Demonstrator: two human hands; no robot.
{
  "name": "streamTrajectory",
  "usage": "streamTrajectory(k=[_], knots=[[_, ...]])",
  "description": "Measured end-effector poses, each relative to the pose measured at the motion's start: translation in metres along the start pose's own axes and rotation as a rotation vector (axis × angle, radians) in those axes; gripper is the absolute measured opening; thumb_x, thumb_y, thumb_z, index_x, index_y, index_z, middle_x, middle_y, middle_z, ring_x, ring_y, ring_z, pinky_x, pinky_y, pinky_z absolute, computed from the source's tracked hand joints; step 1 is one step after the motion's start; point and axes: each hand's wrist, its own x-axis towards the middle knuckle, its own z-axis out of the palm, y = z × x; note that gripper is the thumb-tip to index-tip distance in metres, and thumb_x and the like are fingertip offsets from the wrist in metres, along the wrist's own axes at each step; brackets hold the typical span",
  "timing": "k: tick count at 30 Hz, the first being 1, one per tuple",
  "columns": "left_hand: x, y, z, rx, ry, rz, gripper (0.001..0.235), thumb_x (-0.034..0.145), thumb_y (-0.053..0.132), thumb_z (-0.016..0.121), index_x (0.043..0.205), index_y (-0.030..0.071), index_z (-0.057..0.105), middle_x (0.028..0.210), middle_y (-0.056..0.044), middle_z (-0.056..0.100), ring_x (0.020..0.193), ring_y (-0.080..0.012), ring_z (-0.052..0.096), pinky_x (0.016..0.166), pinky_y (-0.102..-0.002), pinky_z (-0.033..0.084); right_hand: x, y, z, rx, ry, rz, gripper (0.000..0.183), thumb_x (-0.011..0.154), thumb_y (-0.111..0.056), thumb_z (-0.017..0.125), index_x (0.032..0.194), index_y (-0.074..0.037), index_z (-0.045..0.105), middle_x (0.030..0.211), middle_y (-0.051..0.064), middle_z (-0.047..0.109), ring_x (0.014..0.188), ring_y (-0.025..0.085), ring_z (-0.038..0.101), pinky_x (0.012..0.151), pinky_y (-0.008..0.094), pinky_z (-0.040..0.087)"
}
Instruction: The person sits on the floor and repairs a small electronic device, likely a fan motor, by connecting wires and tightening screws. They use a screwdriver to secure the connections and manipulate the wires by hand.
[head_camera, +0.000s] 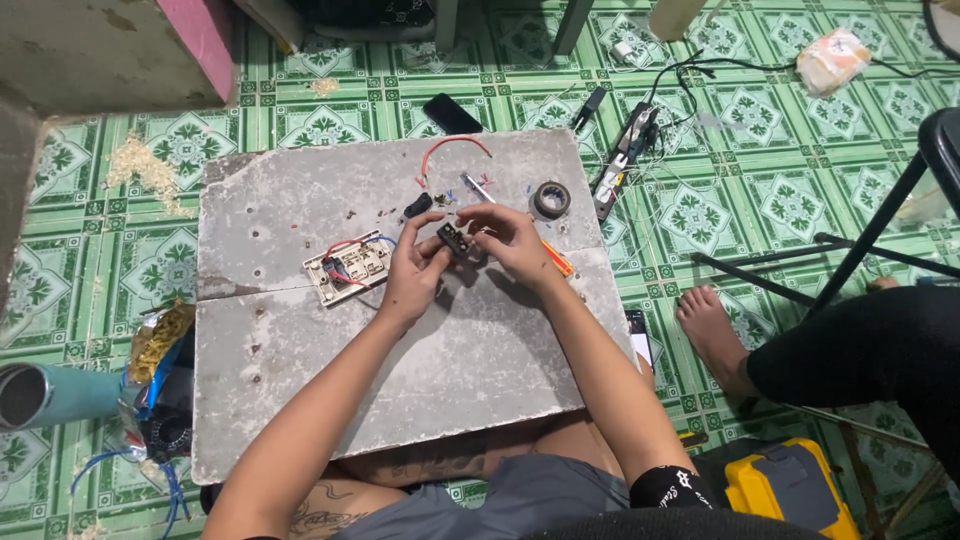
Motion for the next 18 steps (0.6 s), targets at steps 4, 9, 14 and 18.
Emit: streamTrajectory(k=[4, 9, 14, 18], knots=[[0.003, -0.001, -0.002, -0.099, -0.029, 0.01, 0.047, 0.1, -0.005, 0.05, 0.142, 0.012, 0.04, 0.107, -0.015, 0.07, 0.093, -0.0187, 0.07, 0.079, -0.03, 0.063, -0.001, -0.014, 0.004, 0.047, -0.154, 0.065, 0.055, 0.087, 0.002, 0.075, 0.14, -0.004, 0.06, 0.13, 0.01, 0.067, 0.109, 0.015, 0.061, 0.093, 0.03, 0.056], [-0.001, 0.002, -0.001, -0.149, -0.041, -0.008, 0.048, 0.1, -0.005, 0.05, 0.142, 0.014, 0.038, 0.111, -0.015, 0.07, 0.097, -0.0185, 0.07, 0.082, -0.03, 0.061, -0.002, -0.006, 0.004, 0.003, -0.208, 0.073, 0.067, 0.083, 0.002, 0.082, 0.145, -0.007, 0.057, 0.138, 0.008, 0.064, 0.114, 0.014, 0.06, 0.091, 0.028, 0.054], [-0.007, 0.015, 0.005, -0.127, -0.109, -0.032, 0.047, 0.102, 0.002, 0.049, 0.145, 0.017, 0.036, 0.109, -0.012, 0.072, 0.09, -0.0093, 0.066, 0.073, -0.021, 0.054, -0.001, 0.012, 0.0, 0.038, -0.09, 0.036, 0.064, 0.072, 0.009, 0.09, 0.128, -0.007, 0.066, 0.121, 0.006, 0.072, 0.112, 0.016, 0.066, 0.09, 0.029, 0.056], [-0.013, 0.038, 0.014, 0.094, -0.138, -0.037, 0.057, 0.103, 0.002, 0.044, 0.153, 0.018, 0.02, 0.12, -0.022, 0.071, 0.102, -0.0226, 0.07, 0.09, -0.033, 0.058, 0.002, 0.014, -0.002, 0.097, 0.024, 0.026, 0.065, 0.071, 0.013, 0.089, 0.129, -0.003, 0.065, 0.119, 0.011, 0.075, 0.11, 0.018, 0.069, 0.086, 0.03, 0.061]])
